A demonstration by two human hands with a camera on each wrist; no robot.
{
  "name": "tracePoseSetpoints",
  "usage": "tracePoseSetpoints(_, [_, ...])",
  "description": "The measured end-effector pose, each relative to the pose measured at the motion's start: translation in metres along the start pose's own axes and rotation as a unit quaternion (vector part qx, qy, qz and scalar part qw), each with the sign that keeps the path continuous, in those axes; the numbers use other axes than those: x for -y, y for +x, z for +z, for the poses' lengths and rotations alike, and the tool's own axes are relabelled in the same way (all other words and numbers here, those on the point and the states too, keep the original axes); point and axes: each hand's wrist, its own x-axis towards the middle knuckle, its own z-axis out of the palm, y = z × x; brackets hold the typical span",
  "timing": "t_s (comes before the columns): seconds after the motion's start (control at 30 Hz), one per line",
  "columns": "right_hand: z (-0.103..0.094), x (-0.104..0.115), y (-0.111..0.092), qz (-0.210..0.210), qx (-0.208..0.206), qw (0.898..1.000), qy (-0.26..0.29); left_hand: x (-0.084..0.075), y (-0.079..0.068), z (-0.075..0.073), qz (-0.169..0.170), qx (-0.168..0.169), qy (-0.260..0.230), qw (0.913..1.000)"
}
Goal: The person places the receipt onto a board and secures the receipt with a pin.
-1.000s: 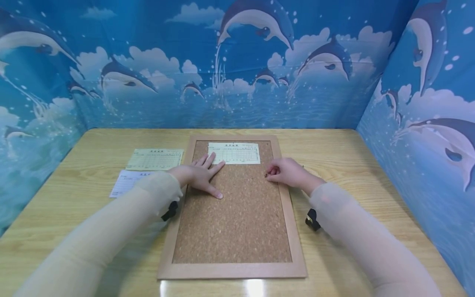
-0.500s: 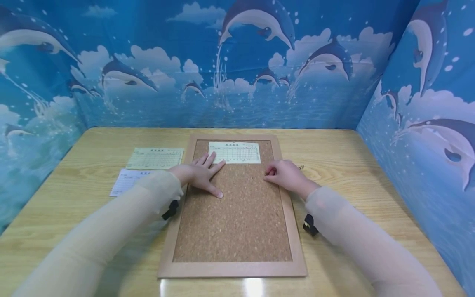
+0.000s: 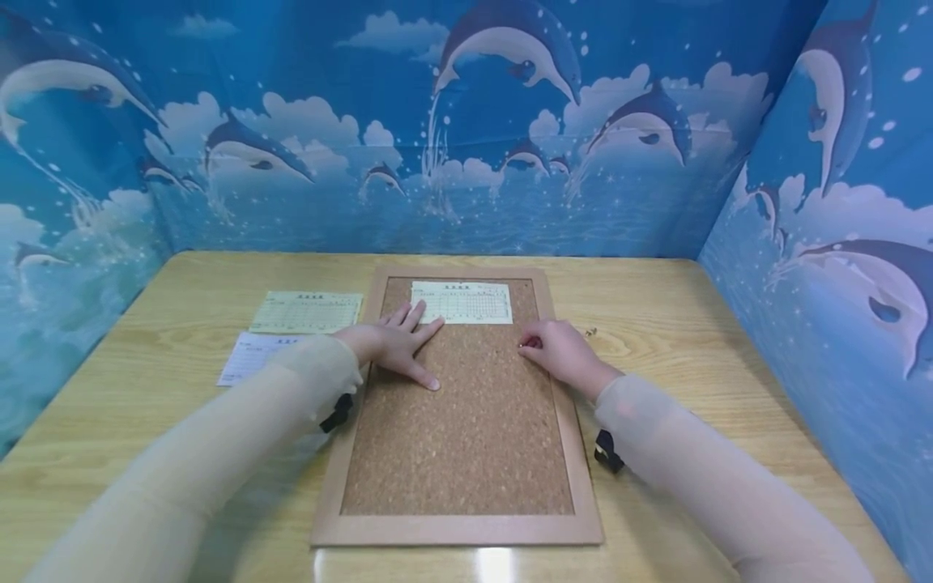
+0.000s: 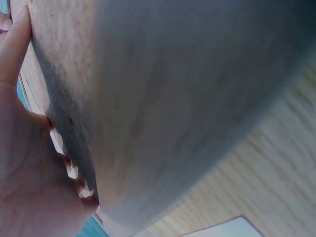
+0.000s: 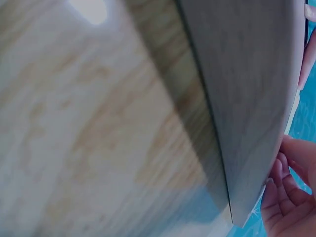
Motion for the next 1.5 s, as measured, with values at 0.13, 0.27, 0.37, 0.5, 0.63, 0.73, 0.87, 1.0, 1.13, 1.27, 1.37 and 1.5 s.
tracePoseSetpoints(0.13, [0.000, -0.003, 0.000, 0.002, 0.009, 1.000, 0.025, -0.001, -0.001, 0.001, 0.003, 0.000, -0.002, 1.0000])
tracePoseSetpoints(0.27, [-0.003, -0.004, 0.001, 0.017, 0.009, 0.997, 0.077, -0.001, -0.002, 0.001, 0.004, -0.001, -0.003, 1.0000])
tracePoseSetpoints(0.37, [-0.005, -0.006, 0.003, 0.034, 0.021, 0.990, 0.134, -0.001, -0.001, 0.000, 0.001, -0.001, -0.002, 1.0000])
tracePoseSetpoints(0.5, [-0.009, -0.008, 0.006, 0.065, 0.048, 0.975, 0.207, -0.001, -0.001, 0.000, -0.002, 0.001, -0.002, 1.0000])
tracePoseSetpoints(0.63, [-0.013, -0.010, 0.008, 0.085, 0.063, 0.961, 0.255, -0.001, 0.000, -0.001, -0.002, 0.003, -0.002, 1.0000])
tracePoseSetpoints(0.73, [-0.016, -0.012, 0.008, 0.096, 0.072, 0.952, 0.283, -0.001, 0.000, -0.001, -0.005, 0.006, -0.003, 1.0000])
tracePoseSetpoints(0.87, [-0.017, -0.013, 0.009, 0.107, 0.080, 0.940, 0.314, -0.001, 0.001, -0.001, -0.004, 0.006, 0.002, 1.0000])
tracePoseSetpoints(1.0, [-0.018, -0.013, 0.012, 0.112, 0.089, 0.928, 0.344, -0.001, -0.001, 0.000, 0.000, 0.001, 0.002, 1.0000])
tracePoseSetpoints(1.13, [-0.018, -0.011, 0.015, 0.115, 0.101, 0.912, 0.381, -0.001, -0.002, 0.001, 0.001, -0.003, 0.001, 1.0000])
tracePoseSetpoints(1.27, [-0.018, -0.010, 0.020, 0.112, 0.116, 0.899, 0.407, -0.001, -0.003, 0.001, 0.003, -0.004, 0.000, 1.0000])
tracePoseSetpoints(1.37, [-0.018, -0.009, 0.024, 0.114, 0.122, 0.897, 0.410, -0.001, -0.003, 0.001, 0.000, -0.005, 0.003, 1.0000])
tracePoseSetpoints(1.5, [-0.017, -0.006, 0.031, 0.129, 0.125, 0.898, 0.403, -0.003, -0.006, 0.000, -0.004, -0.005, 0.010, 0.9999])
